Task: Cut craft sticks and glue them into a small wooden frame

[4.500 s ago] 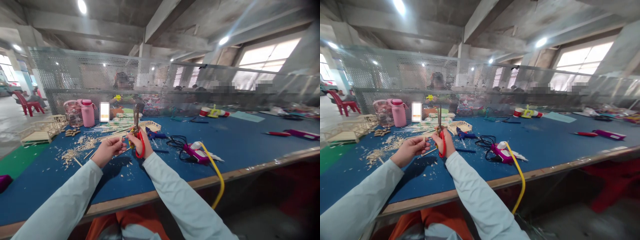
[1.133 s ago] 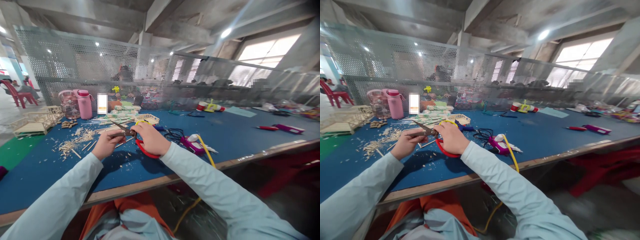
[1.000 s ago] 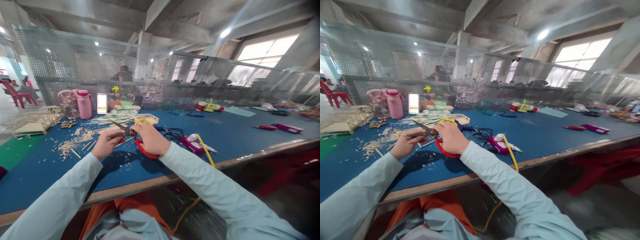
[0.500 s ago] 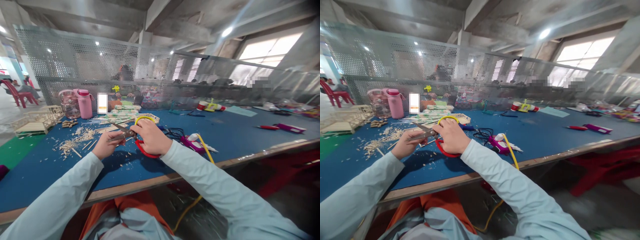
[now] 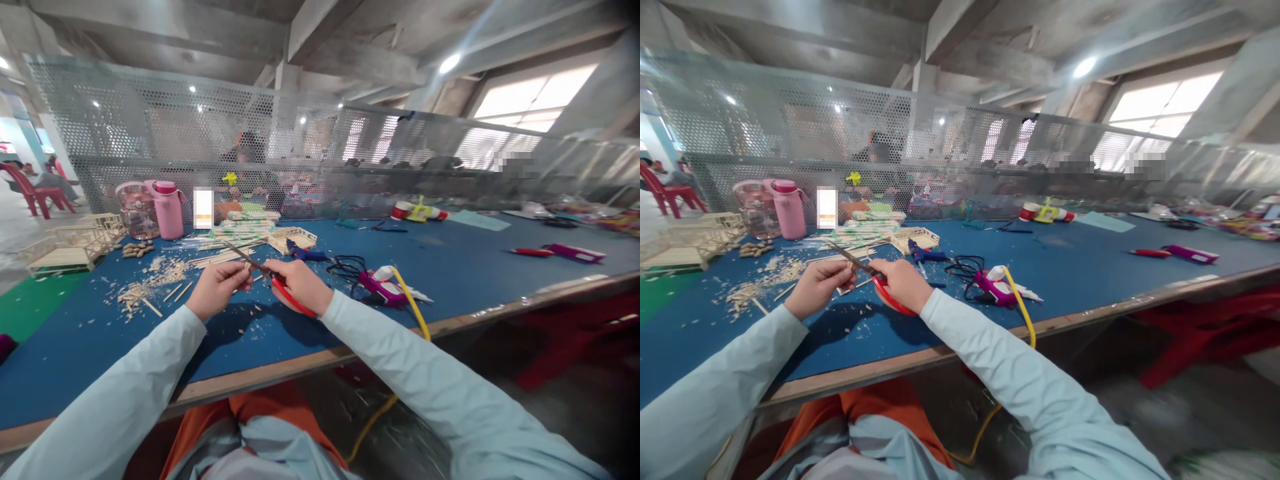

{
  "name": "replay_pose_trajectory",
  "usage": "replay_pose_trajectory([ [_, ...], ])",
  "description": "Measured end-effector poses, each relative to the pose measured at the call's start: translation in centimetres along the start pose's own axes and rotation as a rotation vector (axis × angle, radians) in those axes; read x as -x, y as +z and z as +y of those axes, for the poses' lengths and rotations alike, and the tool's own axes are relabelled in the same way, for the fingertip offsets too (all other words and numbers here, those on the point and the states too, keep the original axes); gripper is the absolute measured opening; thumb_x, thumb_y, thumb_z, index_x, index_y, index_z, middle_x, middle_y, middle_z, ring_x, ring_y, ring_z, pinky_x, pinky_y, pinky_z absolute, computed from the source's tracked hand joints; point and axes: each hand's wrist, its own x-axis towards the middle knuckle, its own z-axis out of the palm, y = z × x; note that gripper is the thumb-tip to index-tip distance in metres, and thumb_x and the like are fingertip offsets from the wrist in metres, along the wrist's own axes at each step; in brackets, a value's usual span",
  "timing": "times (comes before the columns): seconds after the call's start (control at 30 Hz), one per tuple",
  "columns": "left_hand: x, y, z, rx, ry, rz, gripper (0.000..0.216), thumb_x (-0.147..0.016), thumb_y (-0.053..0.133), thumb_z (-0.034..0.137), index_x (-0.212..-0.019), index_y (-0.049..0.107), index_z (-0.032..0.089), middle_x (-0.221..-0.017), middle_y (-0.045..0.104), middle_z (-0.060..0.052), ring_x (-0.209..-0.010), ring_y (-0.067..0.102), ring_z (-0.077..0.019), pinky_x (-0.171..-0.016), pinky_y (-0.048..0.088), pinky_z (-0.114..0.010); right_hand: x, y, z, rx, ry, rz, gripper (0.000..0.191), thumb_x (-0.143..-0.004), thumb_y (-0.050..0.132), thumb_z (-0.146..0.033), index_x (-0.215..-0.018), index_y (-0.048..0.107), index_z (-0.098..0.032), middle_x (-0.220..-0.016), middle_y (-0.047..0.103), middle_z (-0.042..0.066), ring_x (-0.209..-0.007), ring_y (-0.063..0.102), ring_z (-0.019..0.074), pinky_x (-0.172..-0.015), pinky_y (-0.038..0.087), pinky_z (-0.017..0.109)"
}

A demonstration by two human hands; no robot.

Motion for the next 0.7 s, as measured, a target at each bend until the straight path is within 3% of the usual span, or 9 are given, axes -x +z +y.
replay_pose_trajectory([
  [0.07, -0.1, -0.1, 0.1, 0.045, -0.032, 0.054, 0.04, -0.061, 0.065, 0.05, -0.076, 0.066, 0.014, -0.066, 0.066, -0.005, -0.062, 0.061, -0.0163, -0.06, 0.049, -0.028, 0.6, -0.2, 0.1, -0.08, 0.13, 0.091, 0.017, -0.077, 0.047, -0.021, -0.088, 0.057, -0.013, -0.066, 0.06, 0.002, -0.057, 0.051, 0.0114, -0.057, 0.037, 0.021],
  [0.17, -0.1, -1.1, 0.3, 0.034, -0.035, 0.15, 0.044, -0.063, 0.064, 0.052, -0.085, 0.066, 0.014, -0.079, 0.069, -0.008, -0.075, 0.063, -0.0186, -0.063, 0.048, -0.026, 2.8, -1.7, 0.9, -0.071, 0.385, 0.151, 0.025, -0.072, 0.057, -0.029, -0.091, 0.052, -0.014, -0.066, 0.061, 0.001, -0.056, 0.054, 0.0127, -0.054, 0.039, 0.022],
  [0.27, -0.2, -3.0, 0.3, -0.011, -0.01, 0.233, 0.044, -0.062, 0.064, 0.052, -0.085, 0.067, 0.015, -0.088, 0.068, -0.008, -0.08, 0.061, -0.0178, -0.065, 0.047, -0.025, 6.5, -3.8, 1.9, 0.099, 0.626, 0.024, 0.018, -0.07, 0.055, -0.02, -0.087, 0.051, -0.018, -0.061, 0.061, 0.001, -0.052, 0.055, 0.0159, -0.049, 0.037, 0.024],
  [0.43, -0.6, -5.8, -1.0, -0.134, -0.076, 0.309, 0.046, -0.053, 0.068, 0.053, -0.079, 0.07, 0.014, -0.077, 0.067, -0.004, -0.059, 0.051, -0.0107, -0.056, 0.042, -0.022, 11.2, -4.1, 3.6, 0.364, 0.661, -0.048, 0.007, -0.068, 0.055, -0.015, -0.069, 0.051, -0.02, -0.063, 0.062, 0.009, -0.061, 0.06, 0.0251, -0.052, 0.038, 0.031],
  [0.6, -0.7, -6.0, -2.5, -0.204, -0.163, 0.264, 0.047, -0.05, 0.068, 0.052, -0.077, 0.07, 0.014, -0.058, 0.06, 0.001, -0.052, 0.044, -0.0095, -0.051, 0.037, -0.021, 10.0, -1.6, 5.2, 0.501, 0.745, -0.079, 0.015, -0.077, 0.047, -0.023, -0.071, 0.06, -0.016, -0.074, 0.063, 0.016, -0.071, 0.062, 0.0269, -0.056, 0.041, 0.033],
  [0.7, -0.5, -5.8, -3.3, -0.227, -0.183, 0.191, 0.043, -0.051, 0.068, 0.049, -0.076, 0.07, 0.013, -0.05, 0.054, 0.002, -0.048, 0.042, -0.0091, -0.048, 0.034, -0.021, 8.8, -1.6, 5.3, 0.589, 0.753, -0.124, 0.021, -0.078, 0.048, -0.027, -0.072, 0.063, -0.014, -0.08, 0.062, 0.018, -0.074, 0.061, 0.0274, -0.057, 0.041, 0.034],
])
